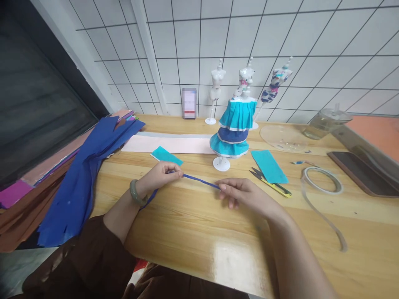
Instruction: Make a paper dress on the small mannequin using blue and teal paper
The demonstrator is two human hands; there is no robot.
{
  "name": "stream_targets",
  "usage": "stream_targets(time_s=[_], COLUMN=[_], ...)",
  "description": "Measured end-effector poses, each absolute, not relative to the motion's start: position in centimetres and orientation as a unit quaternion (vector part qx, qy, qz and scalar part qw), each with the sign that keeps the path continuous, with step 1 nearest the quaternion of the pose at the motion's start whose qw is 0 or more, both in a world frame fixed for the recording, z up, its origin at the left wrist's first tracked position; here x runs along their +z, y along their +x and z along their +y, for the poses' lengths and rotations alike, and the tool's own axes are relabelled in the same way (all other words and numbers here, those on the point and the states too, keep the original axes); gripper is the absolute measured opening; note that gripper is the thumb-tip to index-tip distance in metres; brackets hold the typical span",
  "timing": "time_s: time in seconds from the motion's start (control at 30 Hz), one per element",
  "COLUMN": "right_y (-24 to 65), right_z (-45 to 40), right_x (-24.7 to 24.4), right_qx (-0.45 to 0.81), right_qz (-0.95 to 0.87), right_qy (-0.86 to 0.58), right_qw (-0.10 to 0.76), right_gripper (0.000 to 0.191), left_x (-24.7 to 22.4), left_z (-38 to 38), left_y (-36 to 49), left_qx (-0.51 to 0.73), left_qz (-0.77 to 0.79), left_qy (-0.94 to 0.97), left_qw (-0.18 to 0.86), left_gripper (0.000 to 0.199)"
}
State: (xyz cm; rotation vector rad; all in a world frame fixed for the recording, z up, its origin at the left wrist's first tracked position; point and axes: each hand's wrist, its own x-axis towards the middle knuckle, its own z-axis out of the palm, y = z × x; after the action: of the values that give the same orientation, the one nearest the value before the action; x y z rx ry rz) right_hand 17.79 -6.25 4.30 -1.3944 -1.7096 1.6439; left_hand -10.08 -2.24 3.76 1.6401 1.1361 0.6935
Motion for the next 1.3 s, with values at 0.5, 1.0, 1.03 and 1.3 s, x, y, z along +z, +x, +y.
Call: stream_targets(time_s=[0.5,1.0,1.03,1.3], right_y=[19.3,20.1,20.0,18.6], right_z=[-5.5,-6.0,-6.1,-6.2], right_x=[3.3,3.6,3.7,4.8], right_qx=[0.51,0.506,0.501,0.427], right_qz=[-0.53,-0.57,-0.574,-0.561], right_qy=[-0.559,-0.508,-0.512,-0.587], right_qw=[0.383,0.4,0.396,0.399], right_gripper=[0.043,0.024,0.025,0.041], left_x=[3.3,3.5,3.5,3.8], left_z=[-1.5,-1.6,-1.6,-1.7], left_y=[-10.8,-11.3,-11.4,-11.6], left_qx=[0.298,0.29,0.288,0.295], left_qz=[0.496,0.463,0.462,0.453], left_qy=[0.595,0.581,0.586,0.609], left_qw=[0.559,0.603,0.6,0.58], left_gripper=[0.029,0.029,0.029,0.037])
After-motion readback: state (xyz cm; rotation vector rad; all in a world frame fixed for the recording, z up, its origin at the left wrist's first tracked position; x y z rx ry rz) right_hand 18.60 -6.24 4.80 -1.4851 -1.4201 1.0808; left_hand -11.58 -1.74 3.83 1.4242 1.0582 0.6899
